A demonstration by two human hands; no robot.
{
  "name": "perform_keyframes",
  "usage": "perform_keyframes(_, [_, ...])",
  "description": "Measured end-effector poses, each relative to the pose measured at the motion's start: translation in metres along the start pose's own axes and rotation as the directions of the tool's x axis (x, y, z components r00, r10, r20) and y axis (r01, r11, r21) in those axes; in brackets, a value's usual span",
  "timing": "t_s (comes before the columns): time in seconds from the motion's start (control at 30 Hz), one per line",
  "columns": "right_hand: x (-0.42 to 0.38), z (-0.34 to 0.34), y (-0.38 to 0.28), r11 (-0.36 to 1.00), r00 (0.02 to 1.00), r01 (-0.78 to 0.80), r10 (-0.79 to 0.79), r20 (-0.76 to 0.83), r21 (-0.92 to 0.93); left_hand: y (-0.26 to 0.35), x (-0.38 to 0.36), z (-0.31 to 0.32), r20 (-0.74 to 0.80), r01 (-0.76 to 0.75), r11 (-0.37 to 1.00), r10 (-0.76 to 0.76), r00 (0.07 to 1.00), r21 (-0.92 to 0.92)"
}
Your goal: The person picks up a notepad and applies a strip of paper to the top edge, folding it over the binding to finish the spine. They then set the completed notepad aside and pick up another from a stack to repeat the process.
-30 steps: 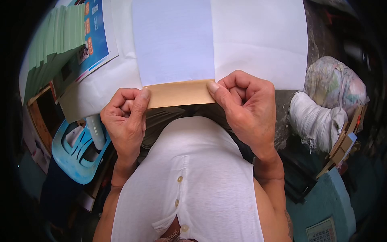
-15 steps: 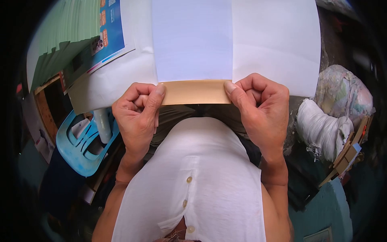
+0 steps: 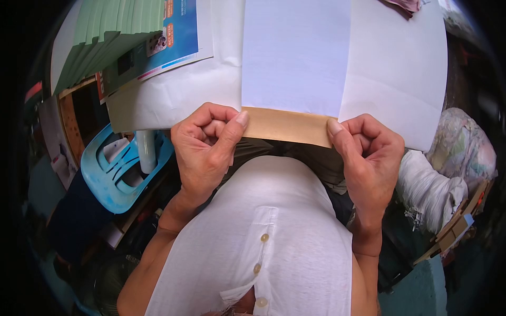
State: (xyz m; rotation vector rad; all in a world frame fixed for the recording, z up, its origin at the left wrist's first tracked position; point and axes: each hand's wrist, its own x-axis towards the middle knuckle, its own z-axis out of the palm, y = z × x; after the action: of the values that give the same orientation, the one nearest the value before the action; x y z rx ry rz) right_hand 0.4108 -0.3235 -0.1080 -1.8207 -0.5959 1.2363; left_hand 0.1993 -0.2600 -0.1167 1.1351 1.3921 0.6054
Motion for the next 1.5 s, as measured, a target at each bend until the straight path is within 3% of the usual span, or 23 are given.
perform_keyframes(0.23, [0.000,0.000,-0.001,1.000,1.000,0.001,-0.001,-0.004,-0.014,-0.005,0.001,-0.002,0.022,-0.069,0.997,0.069,0.997,0.021])
perform_keyframes(0.73, [0.002,0.001,0.001,1.000,1.000,0.019,-0.019,-0.001,-0.016,-0.004,0.002,0.001,-0.023,-0.072,0.996,0.074,0.997,0.061])
perform_keyframes(1.0, [0.002,0.002,0.001,1.000,1.000,0.007,-0.006,0.003,-0.012,0.002,0.001,0.005,-0.084,0.020,0.999,-0.018,0.996,0.025])
perform_keyframes(1.5, [0.005,0.005,0.004,0.997,0.998,0.052,-0.054,-0.026,-0.064,-0.004,0.004,0.008,-0.120,-0.043,0.999,0.041,0.992,-0.011])
